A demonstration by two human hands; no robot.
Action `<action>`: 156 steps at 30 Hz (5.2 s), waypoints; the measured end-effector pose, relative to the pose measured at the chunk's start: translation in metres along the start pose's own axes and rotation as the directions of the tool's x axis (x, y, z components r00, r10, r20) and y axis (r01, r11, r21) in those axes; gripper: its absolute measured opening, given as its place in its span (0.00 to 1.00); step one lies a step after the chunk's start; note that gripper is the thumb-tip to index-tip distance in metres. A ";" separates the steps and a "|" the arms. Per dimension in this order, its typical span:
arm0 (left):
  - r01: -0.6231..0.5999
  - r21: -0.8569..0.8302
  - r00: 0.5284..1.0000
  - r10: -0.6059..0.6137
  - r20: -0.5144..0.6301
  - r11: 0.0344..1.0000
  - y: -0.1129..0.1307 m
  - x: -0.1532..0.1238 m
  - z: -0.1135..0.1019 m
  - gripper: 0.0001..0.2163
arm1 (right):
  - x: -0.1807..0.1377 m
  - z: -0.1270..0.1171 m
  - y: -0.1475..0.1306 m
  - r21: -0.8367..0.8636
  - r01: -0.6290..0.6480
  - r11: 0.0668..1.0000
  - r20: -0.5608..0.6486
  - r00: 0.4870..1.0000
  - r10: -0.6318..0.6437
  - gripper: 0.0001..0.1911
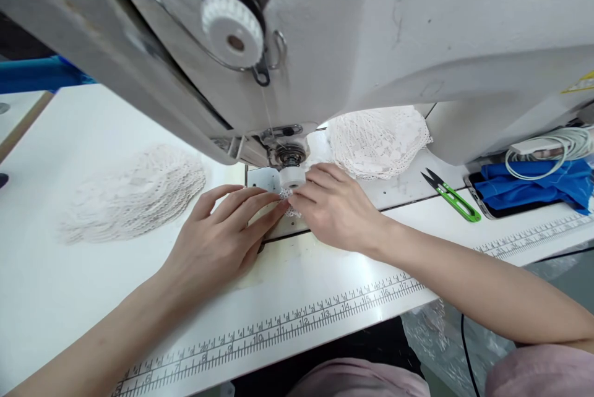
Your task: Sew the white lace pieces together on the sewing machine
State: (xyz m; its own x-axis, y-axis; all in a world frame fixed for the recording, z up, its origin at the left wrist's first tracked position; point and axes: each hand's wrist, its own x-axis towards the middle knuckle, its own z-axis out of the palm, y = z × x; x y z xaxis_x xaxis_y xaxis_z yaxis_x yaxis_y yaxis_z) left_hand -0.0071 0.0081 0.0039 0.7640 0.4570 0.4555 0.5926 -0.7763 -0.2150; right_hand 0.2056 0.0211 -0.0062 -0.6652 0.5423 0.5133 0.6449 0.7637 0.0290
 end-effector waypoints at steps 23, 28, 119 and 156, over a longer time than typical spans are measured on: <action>-0.003 0.019 1.000 0.003 0.004 1.000 0.000 -0.002 -0.004 0.11 | -0.005 -0.002 -0.002 -0.087 0.059 0.994 -0.034 0.997 -0.062 0.13; 0.013 0.023 1.000 -0.013 -0.004 1.000 -0.002 0.000 0.000 0.11 | -0.004 0.001 -0.001 -0.114 0.052 0.992 -0.005 0.999 -0.053 0.13; 0.249 -0.078 0.968 -0.247 0.031 0.965 -0.004 -0.006 0.007 0.16 | 0.000 -0.008 0.007 0.102 -0.239 0.966 0.135 0.965 0.224 0.17; 0.593 -0.800 0.762 -0.253 0.596 -0.097 0.000 -0.079 -0.083 0.11 | 0.050 -0.062 -0.083 0.877 -0.299 0.376 0.309 0.950 0.033 0.12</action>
State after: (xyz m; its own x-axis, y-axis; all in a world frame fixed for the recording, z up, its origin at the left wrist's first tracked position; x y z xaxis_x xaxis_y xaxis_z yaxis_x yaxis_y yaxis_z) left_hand -0.0887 -0.0641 0.0390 0.5848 0.8033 -0.1130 0.1909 -0.0008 0.9816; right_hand 0.1427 -0.0372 0.0704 -0.7271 0.6492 0.2233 0.1109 0.4321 -0.8950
